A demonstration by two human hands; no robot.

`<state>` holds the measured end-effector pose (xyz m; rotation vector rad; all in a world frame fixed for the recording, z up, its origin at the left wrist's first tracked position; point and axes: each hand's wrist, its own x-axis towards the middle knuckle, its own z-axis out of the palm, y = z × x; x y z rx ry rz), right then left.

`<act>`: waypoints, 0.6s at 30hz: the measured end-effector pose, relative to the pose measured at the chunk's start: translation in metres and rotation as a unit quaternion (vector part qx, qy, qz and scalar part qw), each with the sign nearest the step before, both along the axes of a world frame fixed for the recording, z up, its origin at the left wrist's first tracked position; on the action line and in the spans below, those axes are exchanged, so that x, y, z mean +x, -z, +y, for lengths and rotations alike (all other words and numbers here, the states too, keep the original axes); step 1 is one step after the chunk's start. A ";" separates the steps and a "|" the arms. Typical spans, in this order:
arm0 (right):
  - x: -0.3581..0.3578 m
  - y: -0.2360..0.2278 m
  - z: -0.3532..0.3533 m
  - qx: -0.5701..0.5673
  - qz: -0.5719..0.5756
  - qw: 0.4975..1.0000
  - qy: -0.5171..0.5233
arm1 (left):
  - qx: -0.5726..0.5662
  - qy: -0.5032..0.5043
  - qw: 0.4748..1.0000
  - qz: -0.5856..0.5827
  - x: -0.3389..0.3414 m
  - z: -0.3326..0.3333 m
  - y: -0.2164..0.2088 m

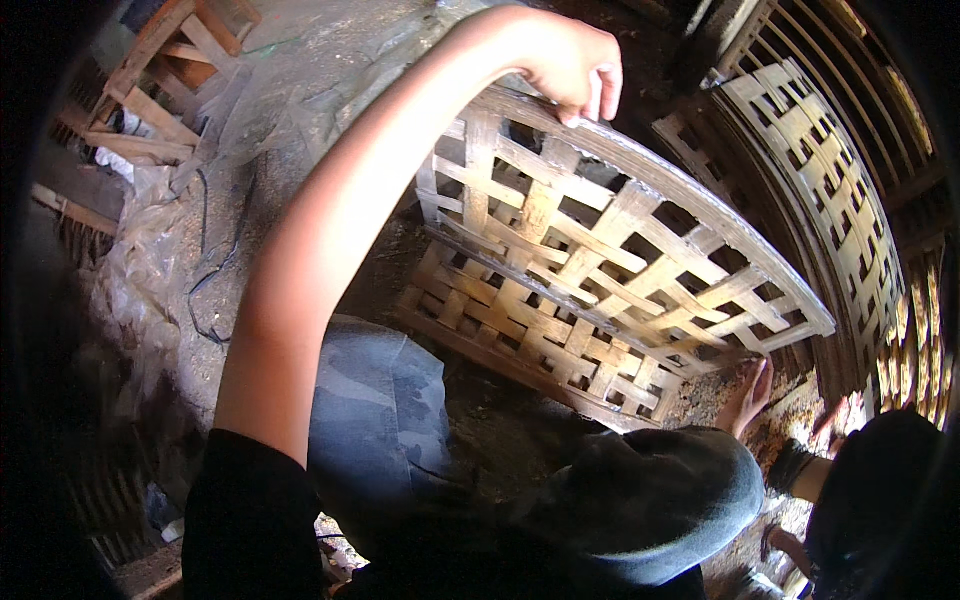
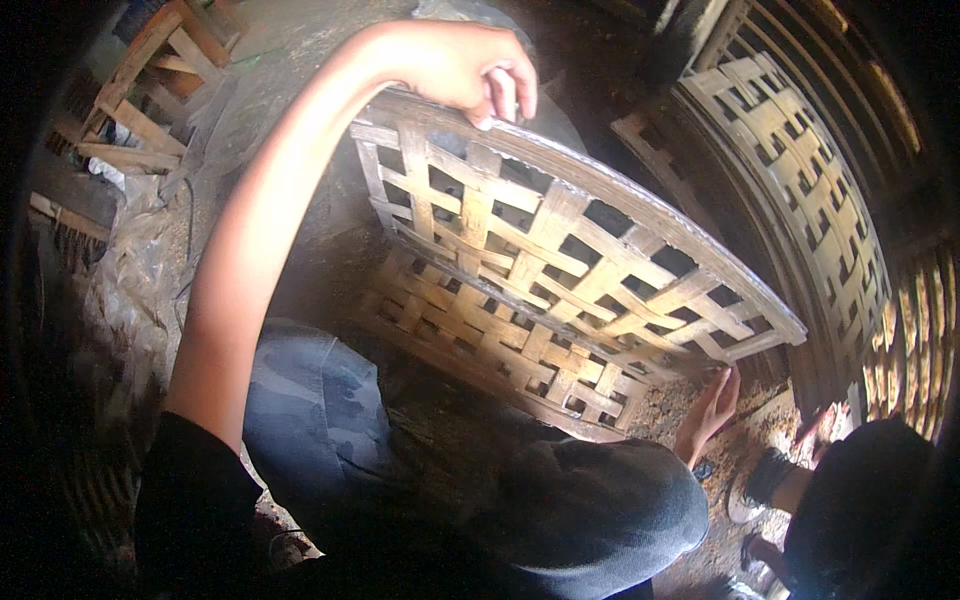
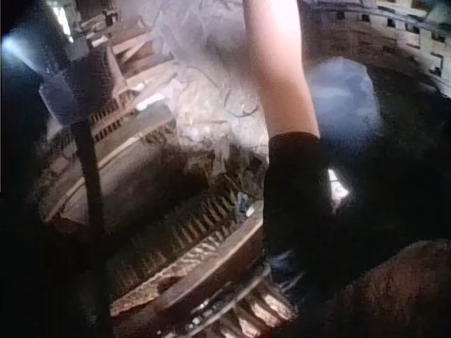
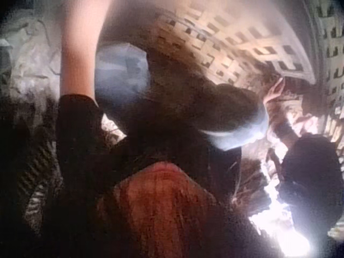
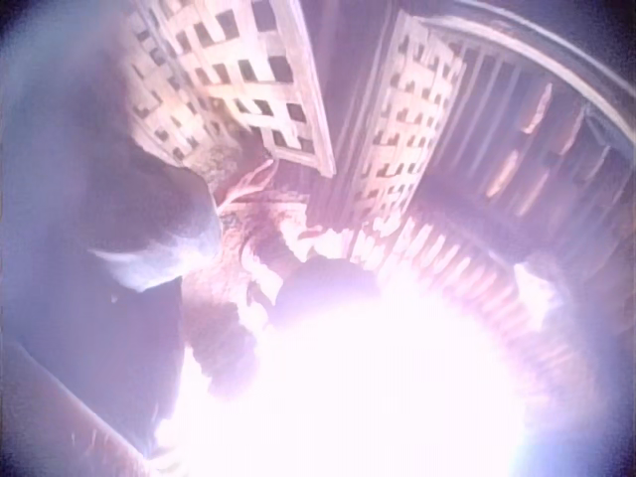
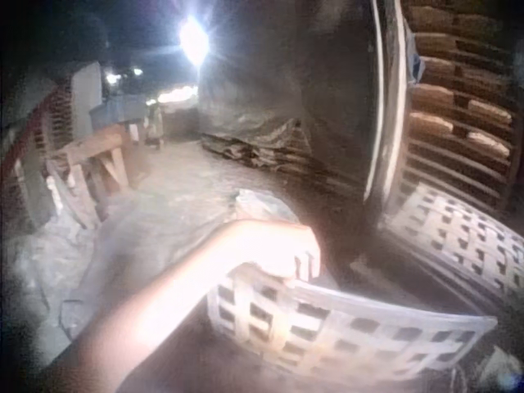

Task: The person assembles a wooden lattice panel by hand, interlocking slats and adjusting the frame. The person lifts and stacks completed panels onto a nearby pile.

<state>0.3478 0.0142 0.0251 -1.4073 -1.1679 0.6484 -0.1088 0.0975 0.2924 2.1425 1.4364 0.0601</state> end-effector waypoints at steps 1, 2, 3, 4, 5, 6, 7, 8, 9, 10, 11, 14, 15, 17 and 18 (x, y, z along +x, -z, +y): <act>0.001 0.000 0.002 -0.009 0.005 1.000 -0.005 | 0.010 -0.010 1.000 0.007 0.002 -0.003 0.000; -0.003 0.003 0.004 0.020 0.002 1.000 0.011 | 0.010 -0.011 1.000 0.007 0.001 -0.004 0.000; -0.004 0.004 0.005 0.024 0.005 1.000 0.014 | 0.010 -0.014 1.000 0.004 0.000 -0.005 0.000; -0.005 0.005 0.007 0.023 0.007 1.000 0.010 | 0.011 -0.016 1.000 0.002 0.000 -0.006 0.001; -0.006 0.004 0.008 0.022 0.008 1.000 0.007 | 0.012 -0.018 1.000 -0.001 -0.001 -0.007 0.001; -0.005 0.004 0.009 0.020 0.010 1.000 0.005 | 0.014 -0.029 0.999 -0.003 -0.001 -0.008 0.001; -0.004 0.004 0.009 0.018 0.007 1.000 0.002 | 0.007 -0.027 1.000 -0.007 -0.001 -0.007 0.002; -0.003 0.004 0.010 0.016 0.009 1.000 0.001 | 0.000 -0.024 1.000 -0.011 -0.002 -0.006 0.003; -0.003 0.004 0.010 0.015 0.009 1.000 -0.001 | -0.007 -0.021 1.000 -0.014 -0.004 -0.004 0.004; -0.002 0.004 0.011 0.015 0.008 1.000 -0.002 | -0.019 -0.017 0.999 -0.031 -0.004 -0.003 0.004; -0.002 0.005 0.010 0.014 0.007 1.000 -0.003 | -0.015 -0.012 0.999 -0.029 -0.005 -0.002 0.005; -0.001 0.005 0.010 0.012 0.008 1.000 -0.004 | -0.019 -0.006 0.999 -0.027 -0.008 0.001 0.007; 0.001 0.004 0.010 0.011 0.007 1.000 -0.004 | -0.015 -0.002 0.999 -0.028 -0.009 0.003 0.008; 0.000 0.006 0.009 0.006 0.012 1.000 -0.007 | -0.009 0.003 1.000 -0.021 -0.009 -0.001 0.004; -0.001 0.007 0.010 0.003 0.014 1.000 -0.009 | -0.015 -0.003 1.000 -0.018 -0.010 -0.001 0.004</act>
